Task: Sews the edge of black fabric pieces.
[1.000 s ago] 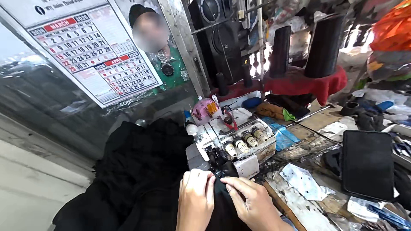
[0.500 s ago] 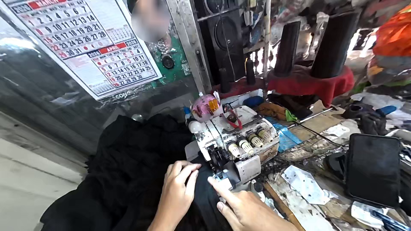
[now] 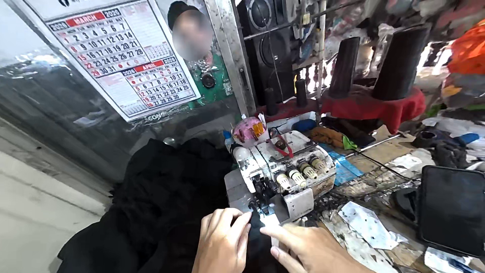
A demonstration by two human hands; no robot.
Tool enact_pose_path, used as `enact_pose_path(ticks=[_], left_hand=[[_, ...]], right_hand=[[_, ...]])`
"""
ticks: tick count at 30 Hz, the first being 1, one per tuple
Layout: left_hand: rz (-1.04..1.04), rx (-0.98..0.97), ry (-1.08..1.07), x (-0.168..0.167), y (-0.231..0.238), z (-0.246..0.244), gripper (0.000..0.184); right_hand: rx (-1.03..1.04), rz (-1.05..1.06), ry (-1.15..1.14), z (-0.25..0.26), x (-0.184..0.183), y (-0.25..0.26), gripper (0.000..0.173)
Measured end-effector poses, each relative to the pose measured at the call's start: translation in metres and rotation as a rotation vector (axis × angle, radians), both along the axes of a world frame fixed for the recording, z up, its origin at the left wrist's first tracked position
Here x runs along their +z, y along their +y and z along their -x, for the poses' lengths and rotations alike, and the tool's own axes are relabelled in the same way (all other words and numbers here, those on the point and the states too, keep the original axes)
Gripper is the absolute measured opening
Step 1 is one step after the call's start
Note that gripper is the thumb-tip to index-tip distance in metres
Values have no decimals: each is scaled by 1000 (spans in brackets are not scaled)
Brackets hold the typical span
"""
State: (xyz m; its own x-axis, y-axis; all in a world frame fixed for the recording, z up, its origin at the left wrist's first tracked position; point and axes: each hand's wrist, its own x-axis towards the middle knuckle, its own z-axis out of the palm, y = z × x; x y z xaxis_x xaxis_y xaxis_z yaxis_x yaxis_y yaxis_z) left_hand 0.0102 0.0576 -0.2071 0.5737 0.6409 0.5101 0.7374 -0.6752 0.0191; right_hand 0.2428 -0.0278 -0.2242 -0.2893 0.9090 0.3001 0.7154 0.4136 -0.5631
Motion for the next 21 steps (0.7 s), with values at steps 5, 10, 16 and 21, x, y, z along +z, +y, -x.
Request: enact_pose_path(ticks=[5,10,16,21], left_hand=[[-53,-18,21,1,-4,-8,30],[-79,-35,76,4,-6,-10,29],[-42,-85,83,8,2,-12,28],[134,-140,-299,-13,17,-17,16]], right_hand=[[12,3,28,-7,-19,3,44],[28,26,154,-12,-29,0,42],[16,1,228,-10,-36,3,39],[-95,-33,270,-1,-43,0,42]])
